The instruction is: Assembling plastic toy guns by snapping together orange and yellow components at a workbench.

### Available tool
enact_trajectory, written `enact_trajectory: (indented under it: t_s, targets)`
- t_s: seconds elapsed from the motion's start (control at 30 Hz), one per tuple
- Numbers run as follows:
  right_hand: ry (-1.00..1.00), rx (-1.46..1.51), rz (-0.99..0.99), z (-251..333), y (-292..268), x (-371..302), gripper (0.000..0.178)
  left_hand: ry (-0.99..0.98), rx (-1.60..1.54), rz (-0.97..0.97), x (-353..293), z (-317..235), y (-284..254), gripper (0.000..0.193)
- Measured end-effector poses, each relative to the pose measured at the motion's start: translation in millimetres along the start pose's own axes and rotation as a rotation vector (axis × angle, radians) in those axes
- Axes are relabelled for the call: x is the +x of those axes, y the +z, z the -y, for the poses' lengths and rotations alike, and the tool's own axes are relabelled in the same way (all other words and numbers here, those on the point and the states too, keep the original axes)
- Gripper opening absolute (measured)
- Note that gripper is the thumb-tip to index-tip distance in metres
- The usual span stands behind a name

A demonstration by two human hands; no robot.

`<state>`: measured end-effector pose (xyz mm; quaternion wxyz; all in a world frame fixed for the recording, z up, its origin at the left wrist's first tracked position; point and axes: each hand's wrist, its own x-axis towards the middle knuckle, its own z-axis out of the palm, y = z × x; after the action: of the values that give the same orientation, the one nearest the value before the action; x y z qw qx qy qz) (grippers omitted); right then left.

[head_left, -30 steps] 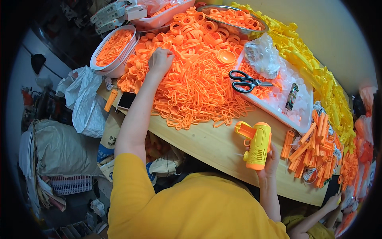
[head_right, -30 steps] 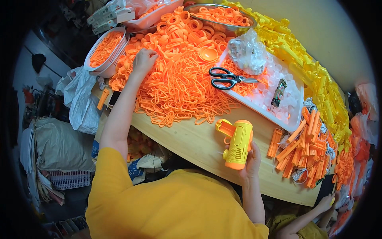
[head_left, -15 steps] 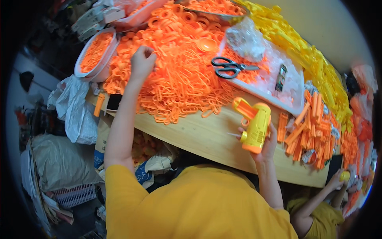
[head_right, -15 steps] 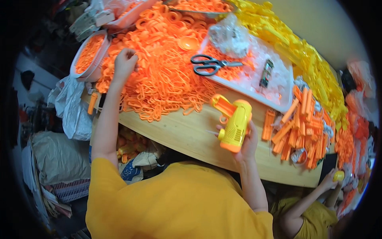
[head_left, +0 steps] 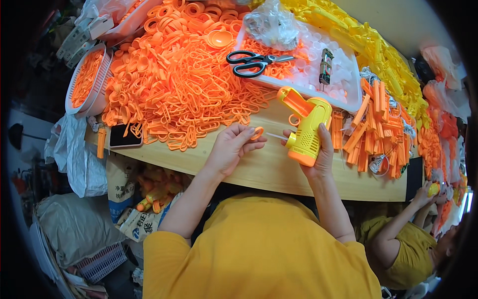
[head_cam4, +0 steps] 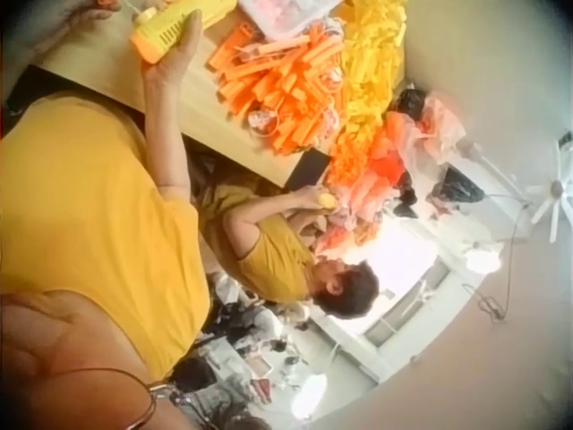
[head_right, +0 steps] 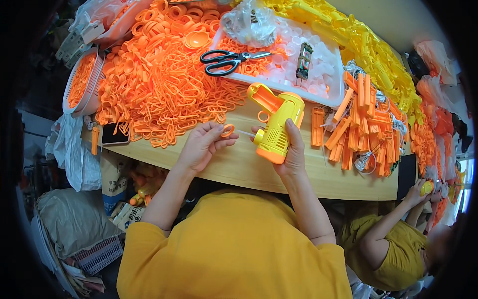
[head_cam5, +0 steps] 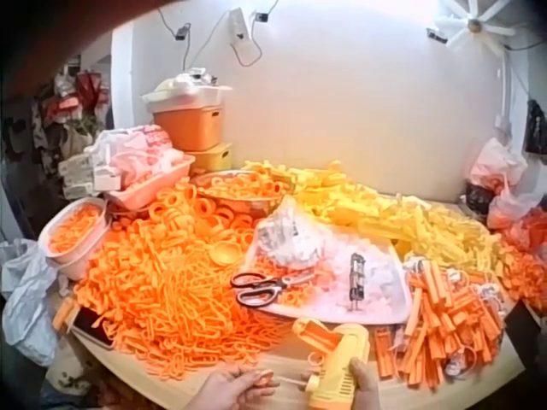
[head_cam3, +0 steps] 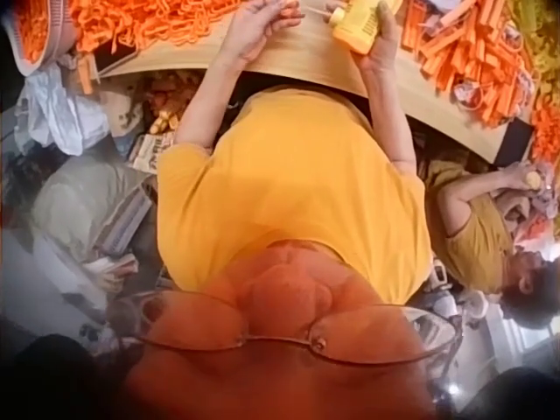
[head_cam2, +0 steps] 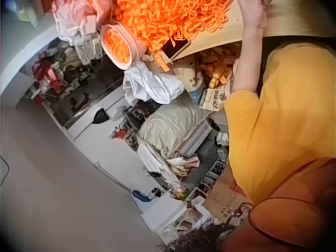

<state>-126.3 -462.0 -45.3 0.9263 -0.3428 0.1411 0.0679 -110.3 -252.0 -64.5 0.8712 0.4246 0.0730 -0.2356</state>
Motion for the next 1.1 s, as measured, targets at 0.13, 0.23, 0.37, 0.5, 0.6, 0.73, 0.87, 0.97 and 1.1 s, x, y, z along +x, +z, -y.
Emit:
enact_trajectory:
  t_s: [0.13, 0.23, 0.37, 0.5, 0.6, 0.73, 0.87, 0.97, 1.1]
  targets:
    - [-0.004, -0.012, -0.008, -1.2, 2.5, -2.6, 0.057, 0.140, -0.014, -0.057, 7.6, 18.6, 0.7, 0.016]
    - [-0.044, -0.060, -0.007, -5.4, 4.5, -2.2, 0.058, 0.151, -0.066, -0.014, 7.1, 25.8, 9.0, 0.015]
    - [-0.042, -0.075, 0.081, -11.2, 3.9, -1.7, 0.061, 0.179, -0.097, 0.066, 1.0, 37.1, 25.6, 0.014]
    - [-0.014, -0.128, 0.106, -14.3, 3.1, -3.5, 0.062, 0.192, -0.041, 0.039, -5.5, 33.6, 44.8, 0.025]
    - [-0.046, -0.111, 0.061, -16.5, 9.3, -3.0, 0.061, 0.242, 0.146, -0.005, -12.5, 41.8, 47.1, 0.029]
    - [-0.114, -0.066, 0.075, -23.6, 20.4, -4.3, 0.061, 0.465, 0.121, 0.025, -23.2, 55.0, 61.0, 0.045]
    - [-0.111, -0.080, 0.092, -26.3, 21.0, -5.0, 0.062, 0.542, 0.314, 0.119, -25.4, 59.4, 58.8, 0.078]
    - [-0.128, -0.080, 0.059, -27.1, 21.2, -5.4, 0.061, 0.631, 0.364, 0.117, -25.5, 61.3, 59.6, 0.075]
    - [-0.162, -0.094, 0.051, -28.6, 22.4, -5.3, 0.060, 0.640, 0.364, 0.134, -23.7, 64.4, 59.5, 0.074]
